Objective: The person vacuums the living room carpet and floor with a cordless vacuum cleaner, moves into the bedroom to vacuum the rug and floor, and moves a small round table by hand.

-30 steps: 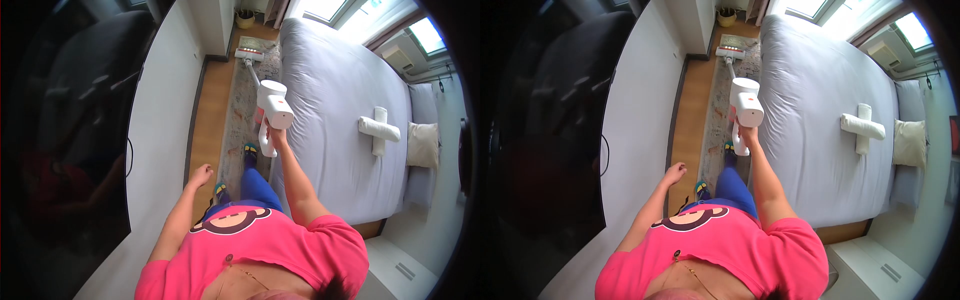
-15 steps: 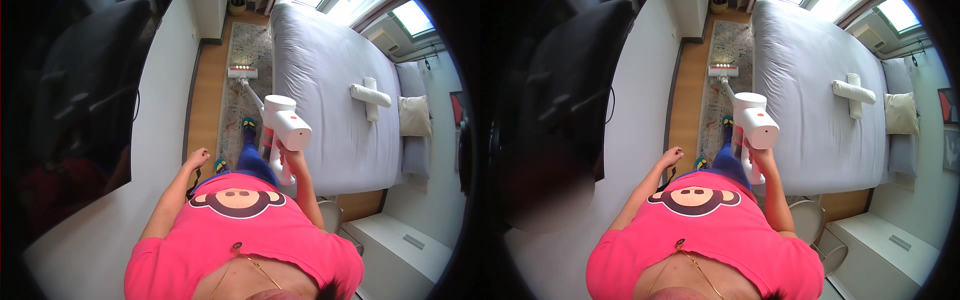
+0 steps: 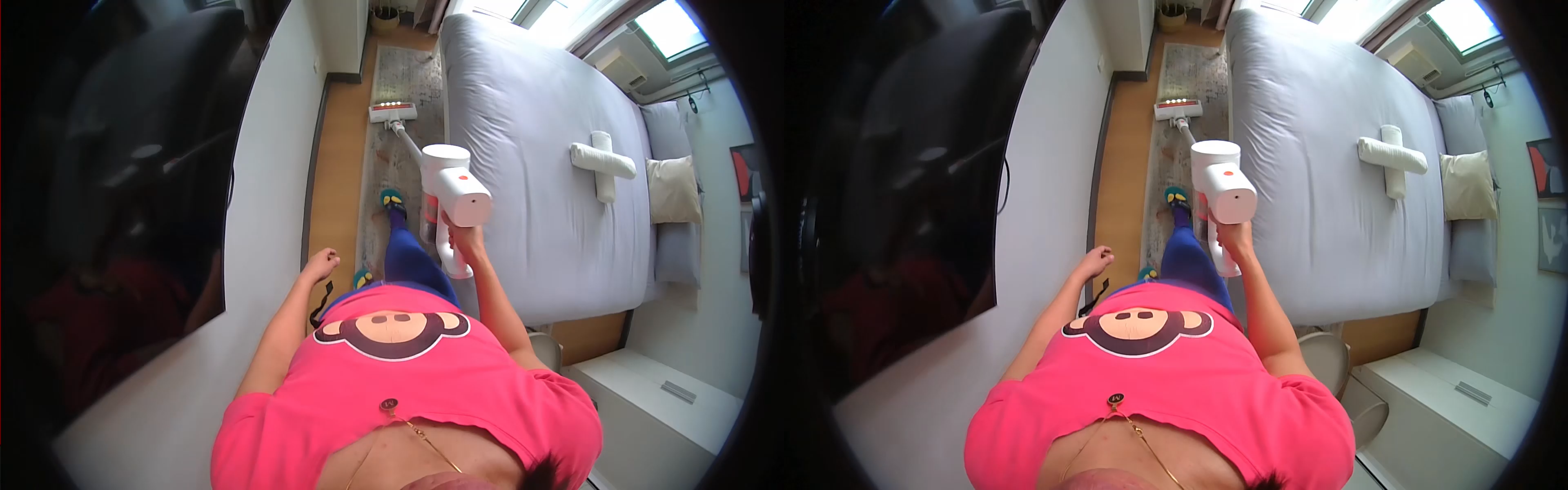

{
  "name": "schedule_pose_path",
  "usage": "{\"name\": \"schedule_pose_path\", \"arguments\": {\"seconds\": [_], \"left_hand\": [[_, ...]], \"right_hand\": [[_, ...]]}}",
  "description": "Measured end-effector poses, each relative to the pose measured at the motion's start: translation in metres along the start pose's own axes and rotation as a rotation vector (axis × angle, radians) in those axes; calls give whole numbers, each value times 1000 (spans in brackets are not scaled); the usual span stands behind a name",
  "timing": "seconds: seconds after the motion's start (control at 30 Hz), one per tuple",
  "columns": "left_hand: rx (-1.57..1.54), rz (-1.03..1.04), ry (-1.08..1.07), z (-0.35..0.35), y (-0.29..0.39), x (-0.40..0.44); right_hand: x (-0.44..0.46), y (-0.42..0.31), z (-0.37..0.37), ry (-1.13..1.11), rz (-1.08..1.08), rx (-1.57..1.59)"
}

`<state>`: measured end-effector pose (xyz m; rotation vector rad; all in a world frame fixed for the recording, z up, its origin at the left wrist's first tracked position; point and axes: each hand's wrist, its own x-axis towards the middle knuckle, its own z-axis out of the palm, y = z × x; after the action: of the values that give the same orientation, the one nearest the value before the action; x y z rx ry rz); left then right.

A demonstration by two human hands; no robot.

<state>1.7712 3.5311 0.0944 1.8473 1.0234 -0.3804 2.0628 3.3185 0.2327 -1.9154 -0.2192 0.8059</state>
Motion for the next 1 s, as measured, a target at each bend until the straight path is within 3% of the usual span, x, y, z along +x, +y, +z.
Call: {"name": "schedule_pose_path", "arguments": {"seconds": [0.17, 0.33, 0.43, 0.8, 0.9, 1.0], "left_hand": [[-15, -54, 18, -27, 38, 44], [-62, -125, 112, -62, 67, 75], [-138, -122, 146, -74, 75, 91], [-135, -105, 158, -82, 133, 137], [-180, -200, 91, -88, 145, 140], [-215, -192, 130, -75, 125, 147]], "right_hand": [[119, -24, 48, 122, -210, -40], [192, -115, 77, 77, -89, 136], [229, -167, 73, -32, -110, 26], [375, -237, 113, -113, -169, 31], [405, -254, 119, -90, -137, -12], [428, -274, 129, -89, -119, 35]]}}
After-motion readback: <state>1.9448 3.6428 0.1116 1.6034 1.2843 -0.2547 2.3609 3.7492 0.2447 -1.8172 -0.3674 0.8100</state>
